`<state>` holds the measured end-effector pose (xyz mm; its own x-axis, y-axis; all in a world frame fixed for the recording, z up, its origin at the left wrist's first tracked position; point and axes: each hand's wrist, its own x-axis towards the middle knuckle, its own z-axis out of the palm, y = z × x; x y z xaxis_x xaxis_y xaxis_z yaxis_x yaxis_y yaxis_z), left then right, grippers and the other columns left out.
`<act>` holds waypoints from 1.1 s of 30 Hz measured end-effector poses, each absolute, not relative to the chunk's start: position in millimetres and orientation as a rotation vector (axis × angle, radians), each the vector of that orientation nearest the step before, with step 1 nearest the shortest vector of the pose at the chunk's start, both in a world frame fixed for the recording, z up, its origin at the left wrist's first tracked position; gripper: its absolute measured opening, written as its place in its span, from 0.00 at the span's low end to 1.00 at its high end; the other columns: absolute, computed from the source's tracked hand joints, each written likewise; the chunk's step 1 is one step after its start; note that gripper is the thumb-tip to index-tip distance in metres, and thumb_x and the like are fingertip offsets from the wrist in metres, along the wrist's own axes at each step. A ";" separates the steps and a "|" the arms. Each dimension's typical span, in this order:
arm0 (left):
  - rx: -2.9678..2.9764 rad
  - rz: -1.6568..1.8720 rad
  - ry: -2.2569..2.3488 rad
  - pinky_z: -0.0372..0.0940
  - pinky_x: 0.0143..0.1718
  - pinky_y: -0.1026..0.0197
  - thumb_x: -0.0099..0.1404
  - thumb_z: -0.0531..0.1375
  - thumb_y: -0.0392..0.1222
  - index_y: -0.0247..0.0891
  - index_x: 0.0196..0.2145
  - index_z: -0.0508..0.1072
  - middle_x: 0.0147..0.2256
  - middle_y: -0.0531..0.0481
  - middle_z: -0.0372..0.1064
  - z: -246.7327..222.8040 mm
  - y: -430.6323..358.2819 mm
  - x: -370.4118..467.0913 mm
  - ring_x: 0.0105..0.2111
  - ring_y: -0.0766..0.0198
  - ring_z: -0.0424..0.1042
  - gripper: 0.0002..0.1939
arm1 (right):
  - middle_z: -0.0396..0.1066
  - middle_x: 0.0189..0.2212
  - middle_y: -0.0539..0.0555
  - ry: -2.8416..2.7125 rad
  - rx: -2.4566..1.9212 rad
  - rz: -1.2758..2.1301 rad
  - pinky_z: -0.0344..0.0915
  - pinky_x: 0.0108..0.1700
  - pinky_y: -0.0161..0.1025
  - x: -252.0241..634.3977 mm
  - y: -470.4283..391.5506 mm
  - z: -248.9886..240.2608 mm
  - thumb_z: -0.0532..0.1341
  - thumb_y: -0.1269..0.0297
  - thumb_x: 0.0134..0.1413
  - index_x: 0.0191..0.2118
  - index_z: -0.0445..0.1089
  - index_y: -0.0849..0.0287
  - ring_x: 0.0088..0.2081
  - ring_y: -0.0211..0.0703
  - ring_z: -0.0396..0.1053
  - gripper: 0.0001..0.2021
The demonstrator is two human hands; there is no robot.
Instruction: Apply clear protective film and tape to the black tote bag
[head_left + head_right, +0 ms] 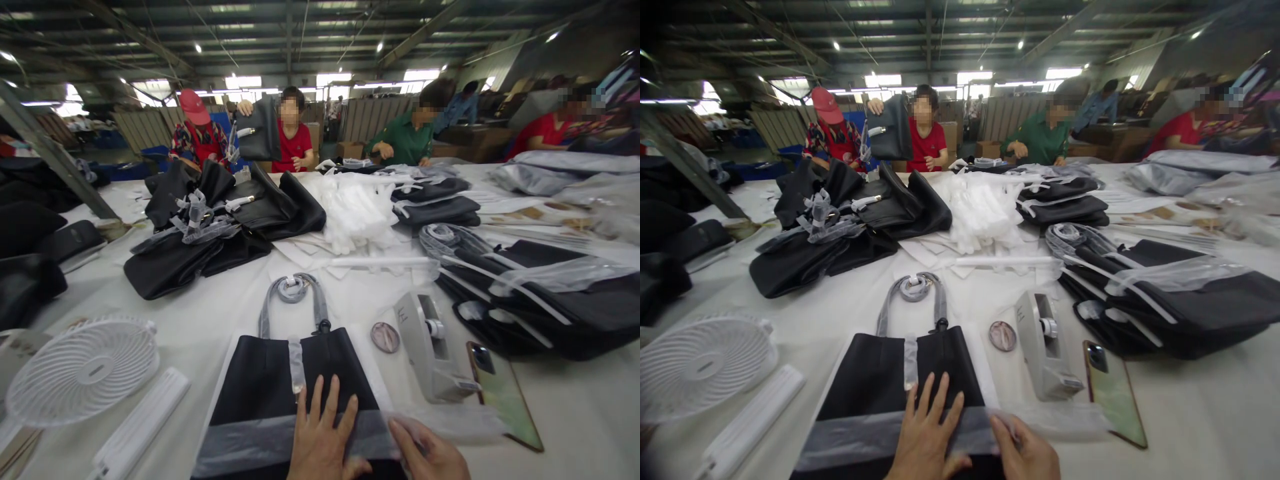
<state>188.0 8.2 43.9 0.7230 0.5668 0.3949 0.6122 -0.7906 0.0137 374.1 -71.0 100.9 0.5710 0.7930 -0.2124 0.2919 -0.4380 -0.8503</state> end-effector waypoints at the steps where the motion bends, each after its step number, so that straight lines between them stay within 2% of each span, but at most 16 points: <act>1: -2.809 -0.587 -0.935 0.43 0.57 0.35 0.55 0.55 0.73 0.46 0.65 0.47 0.66 0.37 0.43 43.4 8.2 187.7 0.63 0.36 0.46 0.48 | 0.78 0.29 0.52 -0.946 -2.006 0.719 0.73 0.36 0.39 378.4 -71.4 100.2 0.60 0.43 0.46 0.31 0.78 0.54 0.33 0.50 0.75 0.20; 3: -2.833 -0.583 -0.823 0.38 0.60 0.36 0.55 0.55 0.73 0.48 0.65 0.47 0.66 0.39 0.43 43.7 8.6 187.7 0.64 0.37 0.44 0.48 | 0.79 0.31 0.52 -1.044 -2.011 0.603 0.72 0.39 0.38 384.0 -72.2 96.4 0.59 0.44 0.47 0.30 0.78 0.53 0.36 0.50 0.75 0.19; 6: -2.880 -0.573 -0.574 0.27 0.62 0.35 0.58 0.53 0.70 0.51 0.65 0.47 0.67 0.47 0.40 46.0 10.3 190.8 0.65 0.39 0.40 0.43 | 0.78 0.29 0.53 -1.070 -2.003 0.506 0.72 0.38 0.38 385.7 -72.3 88.0 0.57 0.44 0.50 0.29 0.77 0.53 0.33 0.49 0.75 0.20; 10: -2.910 -0.540 -0.396 0.17 0.60 0.30 0.63 0.50 0.68 0.49 0.65 0.49 0.68 0.52 0.36 49.7 12.2 198.8 0.65 0.37 0.33 0.38 | 0.78 0.31 0.55 -0.971 -2.008 0.494 0.72 0.39 0.41 385.4 -70.4 82.1 0.56 0.43 0.48 0.30 0.77 0.54 0.35 0.51 0.75 0.21; 15: -2.952 -0.524 -0.448 0.12 0.57 0.29 0.61 0.49 0.70 0.49 0.65 0.47 0.68 0.53 0.35 53.9 10.3 207.0 0.65 0.36 0.31 0.41 | 0.78 0.29 0.55 -0.834 -2.102 0.575 0.72 0.38 0.43 386.2 -66.2 75.3 0.57 0.40 0.46 0.31 0.75 0.57 0.33 0.52 0.75 0.24; 18: -2.937 -0.544 -0.455 0.12 0.57 0.29 0.60 0.51 0.70 0.49 0.65 0.48 0.68 0.53 0.35 54.6 9.0 209.4 0.65 0.35 0.31 0.42 | 0.76 0.27 0.55 -0.766 -2.193 0.271 0.72 0.30 0.43 385.3 -69.7 65.5 0.59 0.38 0.44 0.37 0.70 0.59 0.27 0.49 0.73 0.27; 20: -2.907 -0.572 -0.430 0.14 0.58 0.29 0.59 0.52 0.70 0.48 0.65 0.49 0.68 0.52 0.37 54.3 9.2 210.1 0.65 0.34 0.33 0.42 | 0.75 0.29 0.55 -0.998 -2.131 -0.032 0.72 0.32 0.42 384.0 -76.5 57.7 0.57 0.43 0.52 0.38 0.69 0.57 0.30 0.47 0.73 0.21; 22: -2.873 -0.612 -0.407 0.17 0.59 0.29 0.59 0.52 0.70 0.47 0.64 0.51 0.68 0.51 0.38 53.6 10.0 210.4 0.64 0.33 0.34 0.42 | 0.75 0.33 0.54 -1.375 -1.980 -0.297 0.72 0.40 0.41 382.0 -84.8 49.2 0.52 0.54 0.61 0.38 0.70 0.54 0.36 0.46 0.73 0.13; 24: -2.849 -0.645 -0.394 0.19 0.59 0.29 0.58 0.52 0.71 0.47 0.64 0.52 0.68 0.50 0.39 52.5 10.8 210.4 0.64 0.33 0.34 0.43 | 0.77 0.37 0.54 -1.611 -1.886 -0.435 0.72 0.44 0.40 379.0 -91.7 40.1 0.49 0.62 0.64 0.42 0.71 0.54 0.41 0.45 0.73 0.14; 25: -2.839 -0.659 -0.386 0.19 0.59 0.29 0.58 0.52 0.71 0.47 0.64 0.53 0.68 0.50 0.40 51.6 11.0 210.3 0.64 0.33 0.34 0.43 | 0.77 0.39 0.56 -1.633 -1.888 -0.464 0.73 0.44 0.40 377.3 -94.0 35.7 0.48 0.63 0.65 0.45 0.71 0.56 0.41 0.44 0.74 0.15; 27: -2.823 -0.672 -0.374 0.19 0.59 0.29 0.58 0.52 0.72 0.46 0.64 0.53 0.67 0.49 0.41 49.4 11.2 210.1 0.64 0.32 0.34 0.43 | 0.77 0.41 0.59 -1.567 -1.962 -0.382 0.74 0.42 0.39 373.9 -95.4 28.9 0.46 0.61 0.65 0.49 0.69 0.61 0.41 0.45 0.75 0.18; 29: -2.805 -0.674 -0.366 0.20 0.59 0.28 0.58 0.52 0.71 0.46 0.64 0.53 0.67 0.48 0.41 47.7 11.2 210.3 0.64 0.31 0.36 0.43 | 0.76 0.43 0.61 -1.424 -2.067 -0.148 0.74 0.44 0.39 371.2 -93.1 26.5 0.45 0.58 0.65 0.51 0.69 0.64 0.43 0.46 0.75 0.21; 33: -2.794 -0.654 -0.362 0.24 0.59 0.26 0.58 0.49 0.73 0.44 0.63 0.54 0.68 0.48 0.37 53.6 13.3 215.9 0.63 0.30 0.38 0.44 | 0.75 0.47 0.60 -1.096 -2.155 0.350 0.71 0.49 0.42 370.5 -82.5 35.0 0.46 0.56 0.61 0.50 0.71 0.62 0.48 0.49 0.73 0.23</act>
